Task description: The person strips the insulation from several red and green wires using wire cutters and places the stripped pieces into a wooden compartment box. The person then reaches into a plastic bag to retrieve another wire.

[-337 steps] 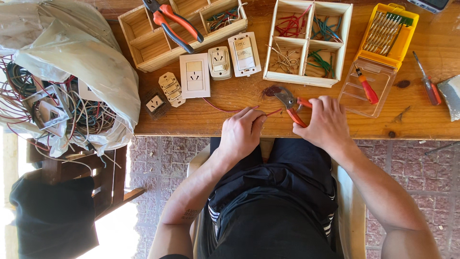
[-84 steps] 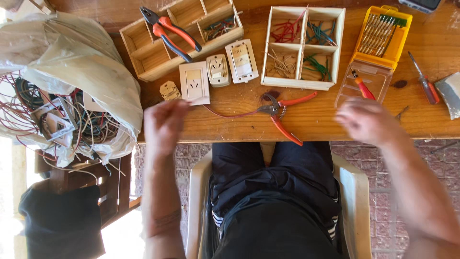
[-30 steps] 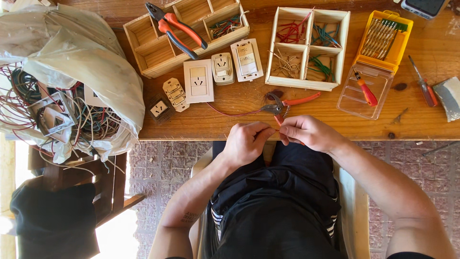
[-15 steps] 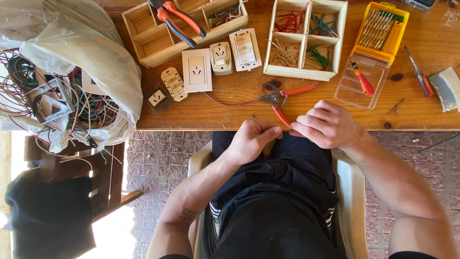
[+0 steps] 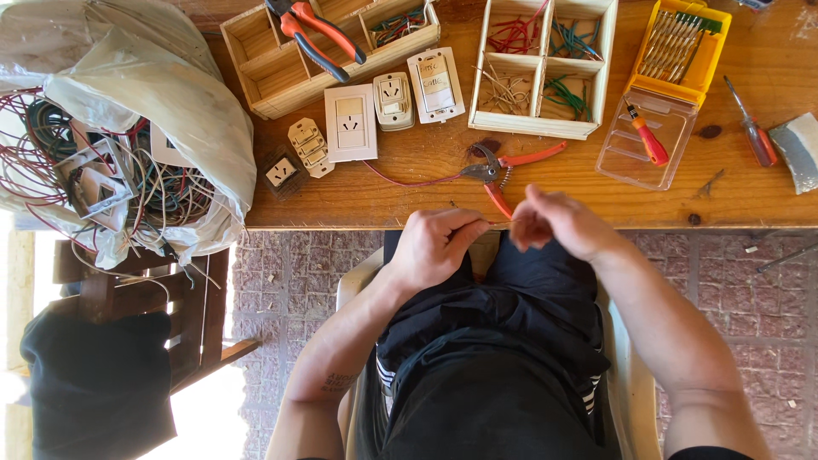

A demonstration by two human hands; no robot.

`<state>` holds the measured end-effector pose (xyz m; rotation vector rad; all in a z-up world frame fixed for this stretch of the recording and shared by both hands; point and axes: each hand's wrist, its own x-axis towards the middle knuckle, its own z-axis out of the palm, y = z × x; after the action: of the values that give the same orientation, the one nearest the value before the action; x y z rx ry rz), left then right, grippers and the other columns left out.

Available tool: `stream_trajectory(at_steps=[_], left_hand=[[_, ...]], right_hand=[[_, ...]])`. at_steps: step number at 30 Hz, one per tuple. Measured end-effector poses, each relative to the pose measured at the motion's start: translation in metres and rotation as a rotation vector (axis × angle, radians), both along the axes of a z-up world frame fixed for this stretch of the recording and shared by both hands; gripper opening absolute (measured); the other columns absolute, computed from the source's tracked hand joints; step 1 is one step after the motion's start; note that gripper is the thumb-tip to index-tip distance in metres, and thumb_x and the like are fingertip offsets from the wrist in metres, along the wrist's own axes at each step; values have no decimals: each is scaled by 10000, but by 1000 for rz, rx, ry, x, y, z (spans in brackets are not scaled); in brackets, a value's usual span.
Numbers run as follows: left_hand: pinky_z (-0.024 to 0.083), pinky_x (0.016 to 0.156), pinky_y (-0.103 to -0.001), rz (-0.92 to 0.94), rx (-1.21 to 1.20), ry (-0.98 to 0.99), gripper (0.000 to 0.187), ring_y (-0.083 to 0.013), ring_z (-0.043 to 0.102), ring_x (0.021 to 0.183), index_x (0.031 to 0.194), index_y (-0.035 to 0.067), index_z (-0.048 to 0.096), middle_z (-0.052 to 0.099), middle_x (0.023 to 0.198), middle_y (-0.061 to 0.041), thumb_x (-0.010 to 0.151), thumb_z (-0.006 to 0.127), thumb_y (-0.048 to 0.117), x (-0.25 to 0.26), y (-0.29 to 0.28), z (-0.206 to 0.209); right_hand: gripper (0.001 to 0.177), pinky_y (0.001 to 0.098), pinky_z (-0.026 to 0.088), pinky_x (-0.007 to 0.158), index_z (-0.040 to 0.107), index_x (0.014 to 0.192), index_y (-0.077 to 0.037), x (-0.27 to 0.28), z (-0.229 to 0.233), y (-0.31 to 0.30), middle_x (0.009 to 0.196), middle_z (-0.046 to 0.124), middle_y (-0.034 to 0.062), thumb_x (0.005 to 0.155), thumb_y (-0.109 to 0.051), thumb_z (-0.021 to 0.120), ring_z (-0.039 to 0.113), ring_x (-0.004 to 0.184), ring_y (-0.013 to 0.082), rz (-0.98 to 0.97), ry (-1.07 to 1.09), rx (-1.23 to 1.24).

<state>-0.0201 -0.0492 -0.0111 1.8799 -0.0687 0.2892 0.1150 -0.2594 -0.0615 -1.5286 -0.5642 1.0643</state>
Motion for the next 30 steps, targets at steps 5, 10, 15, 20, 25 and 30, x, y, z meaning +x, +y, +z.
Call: stream_trajectory(at_steps=[5,10,15,20,25,30], left_hand=[[532,514,-347,-46,216,-190,89,-349,692,611,990,88,746,687,704,-114,988,684,151,12,17,-3],[496,475,-320,-64,286,-286,69,-302,632,520,981,89,730,639,665,-95,995,679,135,26,29,8],[512,490,-325,-84,488,-520,110,-276,620,519,1031,121,736,589,667,-45,1010,670,206,42,35,2],[492,498,-302,-101,533,-596,147,-240,575,489,1079,124,756,543,658,-27,1027,636,191,56,37,-21],[507,494,-308,-87,501,-477,137,-246,618,494,1056,137,763,580,650,-25,1020,650,205,60,41,-35],[455,460,-303,-48,127,-88,110,-299,623,481,946,101,755,609,585,-62,994,666,144,59,36,-43]], right_hand=[[655,251,288,399,597,622,-45,-5,-3,21,458,492,57,1119,-393,350,388,411,114,97,222,262],[485,226,293,426,475,667,-82,3,-8,21,562,392,-18,1111,-278,474,392,462,78,-24,353,356],[557,241,308,352,547,666,-32,19,-8,25,469,505,122,1092,-366,413,496,399,152,59,337,356],[550,248,276,356,517,648,-33,18,-22,31,446,492,137,1082,-355,413,425,383,139,69,385,379],[418,213,278,365,541,700,-31,21,-17,36,493,532,92,1053,-254,534,407,398,62,1,235,356],[351,253,372,423,729,789,-31,14,15,42,465,574,43,1043,-205,561,415,406,114,-62,-281,63]])
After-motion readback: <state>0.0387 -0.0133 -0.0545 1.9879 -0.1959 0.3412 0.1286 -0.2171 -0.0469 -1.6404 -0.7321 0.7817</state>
